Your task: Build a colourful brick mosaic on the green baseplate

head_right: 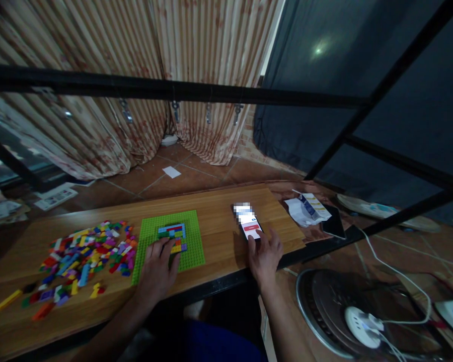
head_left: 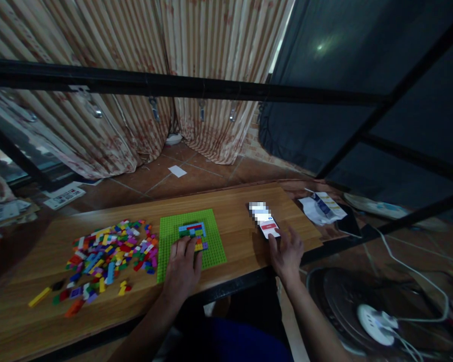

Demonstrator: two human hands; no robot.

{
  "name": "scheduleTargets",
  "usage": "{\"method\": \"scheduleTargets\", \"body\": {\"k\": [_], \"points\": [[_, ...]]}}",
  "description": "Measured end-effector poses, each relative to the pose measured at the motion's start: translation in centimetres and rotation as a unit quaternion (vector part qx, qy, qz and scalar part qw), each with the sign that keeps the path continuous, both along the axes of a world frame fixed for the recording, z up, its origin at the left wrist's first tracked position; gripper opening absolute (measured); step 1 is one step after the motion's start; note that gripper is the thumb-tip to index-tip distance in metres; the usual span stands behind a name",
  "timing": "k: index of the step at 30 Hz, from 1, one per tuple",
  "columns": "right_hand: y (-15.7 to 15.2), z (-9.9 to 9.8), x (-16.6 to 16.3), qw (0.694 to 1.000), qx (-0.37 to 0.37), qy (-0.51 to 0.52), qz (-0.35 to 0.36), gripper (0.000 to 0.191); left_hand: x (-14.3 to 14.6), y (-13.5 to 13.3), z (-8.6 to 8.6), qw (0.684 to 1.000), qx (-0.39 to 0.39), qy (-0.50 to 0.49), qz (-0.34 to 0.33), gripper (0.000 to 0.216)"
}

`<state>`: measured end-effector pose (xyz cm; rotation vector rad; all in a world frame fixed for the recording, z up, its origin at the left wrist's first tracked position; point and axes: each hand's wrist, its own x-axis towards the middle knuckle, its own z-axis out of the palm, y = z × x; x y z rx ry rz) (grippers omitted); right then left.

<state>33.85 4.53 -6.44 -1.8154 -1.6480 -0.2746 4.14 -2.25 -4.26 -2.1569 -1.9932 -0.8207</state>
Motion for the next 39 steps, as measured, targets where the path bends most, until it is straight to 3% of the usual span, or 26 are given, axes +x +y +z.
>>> {"method": "scheduleTargets", "body": {"k": [9,15,25,31,34,39], "points": [[2.2,1.9,0.0,0.994,-0.102,-0.019,-0.043,0.047,-0.1,0.0,-0.1,1.0,0.004,0.002,-0.002,0.036],[3.1,2.3,-0.2,0.991,-0.127,-0.032,-0.04,0.049,-0.1,0.0,-0.1,1.0,0.002,0.0,-0.002,0.035],[4.0,2.3,-0.4,0.99,-0.129,-0.056,-0.004,0.048,0.0,0.0,0.0,1.0,0.0,0.003,0.0,0.036],[3.6,2.6,-0.1,0.999,-0.037,-0.007,-0.01,0.048,-0.1,0.1,-0.1,1.0,0.002,0.003,0.0,0.036],[2.0,2.5,-1.2,0.999,0.004,0.023,0.027,0.047,-0.1,0.1,-0.2,1.0,0.0,-0.001,0.001,0.036],[-1.0,1.6,-5.6,0.984,-0.004,0.092,0.154,0.035,0.0,-0.1,-0.1,1.0,-0.003,-0.009,0.003,0.035]]}}
